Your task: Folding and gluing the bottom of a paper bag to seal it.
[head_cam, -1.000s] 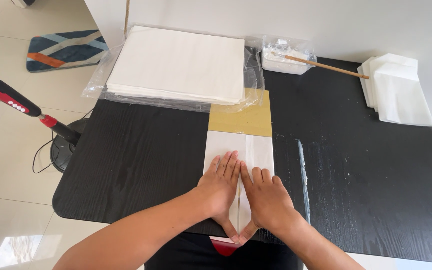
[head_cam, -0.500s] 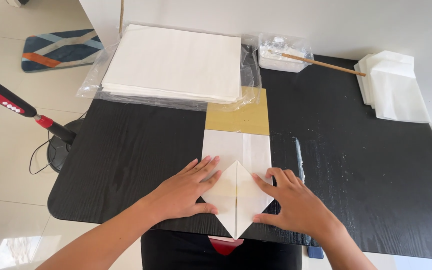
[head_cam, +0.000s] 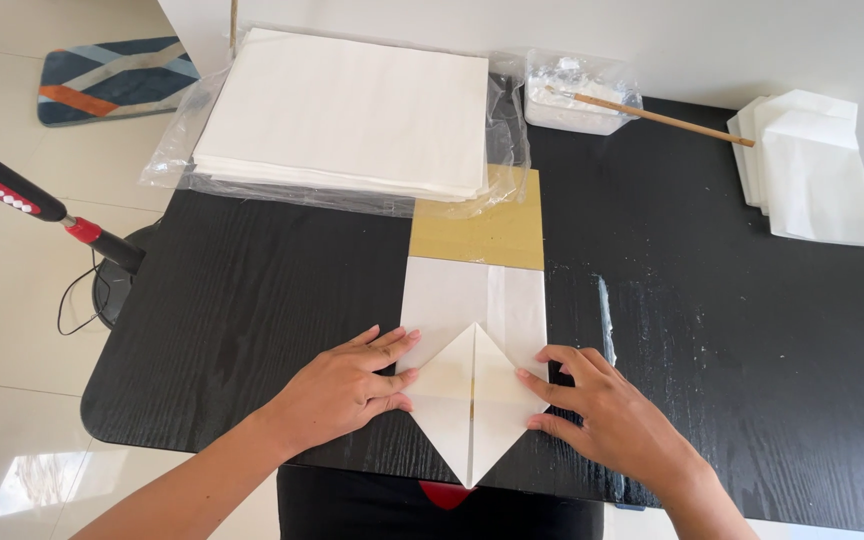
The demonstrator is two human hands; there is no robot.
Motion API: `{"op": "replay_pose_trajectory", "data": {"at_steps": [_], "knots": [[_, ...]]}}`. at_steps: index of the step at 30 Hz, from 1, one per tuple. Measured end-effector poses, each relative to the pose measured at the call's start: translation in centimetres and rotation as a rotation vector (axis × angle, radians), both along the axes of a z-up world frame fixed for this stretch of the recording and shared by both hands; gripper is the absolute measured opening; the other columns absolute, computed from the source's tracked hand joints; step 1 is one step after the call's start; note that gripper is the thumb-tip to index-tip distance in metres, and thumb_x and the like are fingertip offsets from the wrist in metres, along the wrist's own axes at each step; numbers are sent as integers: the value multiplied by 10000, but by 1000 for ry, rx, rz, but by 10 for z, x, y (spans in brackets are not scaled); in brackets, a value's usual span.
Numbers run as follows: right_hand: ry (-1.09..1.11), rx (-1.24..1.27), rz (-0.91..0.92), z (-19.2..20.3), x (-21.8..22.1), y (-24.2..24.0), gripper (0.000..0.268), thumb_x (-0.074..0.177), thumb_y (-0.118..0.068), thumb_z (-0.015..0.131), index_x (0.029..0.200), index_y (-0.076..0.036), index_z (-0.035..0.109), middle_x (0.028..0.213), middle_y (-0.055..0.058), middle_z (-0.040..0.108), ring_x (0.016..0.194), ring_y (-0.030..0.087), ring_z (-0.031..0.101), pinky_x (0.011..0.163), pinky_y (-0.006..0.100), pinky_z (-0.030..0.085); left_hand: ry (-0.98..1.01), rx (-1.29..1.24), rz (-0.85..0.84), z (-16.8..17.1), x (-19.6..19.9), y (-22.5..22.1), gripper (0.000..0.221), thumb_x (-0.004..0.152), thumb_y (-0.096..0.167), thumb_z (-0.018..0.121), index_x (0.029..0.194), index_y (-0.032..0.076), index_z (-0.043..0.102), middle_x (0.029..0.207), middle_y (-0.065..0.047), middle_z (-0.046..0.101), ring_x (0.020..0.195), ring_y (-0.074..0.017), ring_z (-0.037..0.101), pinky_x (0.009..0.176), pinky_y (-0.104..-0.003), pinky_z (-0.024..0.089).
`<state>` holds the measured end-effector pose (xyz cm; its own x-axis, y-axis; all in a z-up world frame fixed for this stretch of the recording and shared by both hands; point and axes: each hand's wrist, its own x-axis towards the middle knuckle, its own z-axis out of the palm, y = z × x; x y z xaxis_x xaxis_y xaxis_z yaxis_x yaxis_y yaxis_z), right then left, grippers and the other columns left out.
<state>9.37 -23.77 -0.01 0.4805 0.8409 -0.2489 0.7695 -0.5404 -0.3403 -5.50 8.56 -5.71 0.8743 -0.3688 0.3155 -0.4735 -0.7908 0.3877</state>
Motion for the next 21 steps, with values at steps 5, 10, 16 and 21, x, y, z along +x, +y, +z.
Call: {"op": "replay_pose_trajectory", "data": {"at_steps": [5, 10, 16, 21], "knots": [[-2, 85, -16, -2, 0, -3, 374, 928, -443, 657, 1226, -252, 778, 1386, -43, 547, 1179, 181, 529, 881, 395, 557, 27, -118, 22, 9, -2, -2, 240, 931, 274, 725, 1090, 117, 813, 1505, -157, 524, 1369, -241, 538, 1193, -451, 356], [-12, 226, -17, -6, -1, -7, 276, 898, -336, 705, 1136, -261, 824, 1356, -21, 615, 1098, 201, 554, 755, 369, 585, 30, -179, 45, 4, -3, -2, 231, 916, 269, 748, 1065, 107, 818, 1486, -140, 551, 1344, -247, 569, 1189, -465, 372], [-102, 202, 19, -12, -1, -10, 350, 921, -379, 672, 1241, -283, 777, 1434, -4, 548, 1200, 280, 488, 924, 483, 526, -24, -84, 56, 0, 1, -2, 357, 930, 358, 740, 1168, 94, 776, 1469, -149, 573, 1393, -271, 513, 1184, -432, 381], [-177, 190, 70, -13, -1, -8, 439, 915, -455, 684, 1326, -304, 707, 1509, 27, 467, 1242, 320, 445, 998, 548, 464, 64, 12, 8, 3, 9, -1, 492, 927, 466, 709, 1253, 97, 731, 1557, -162, 472, 1450, -350, 417, 1194, -498, 307]]}}
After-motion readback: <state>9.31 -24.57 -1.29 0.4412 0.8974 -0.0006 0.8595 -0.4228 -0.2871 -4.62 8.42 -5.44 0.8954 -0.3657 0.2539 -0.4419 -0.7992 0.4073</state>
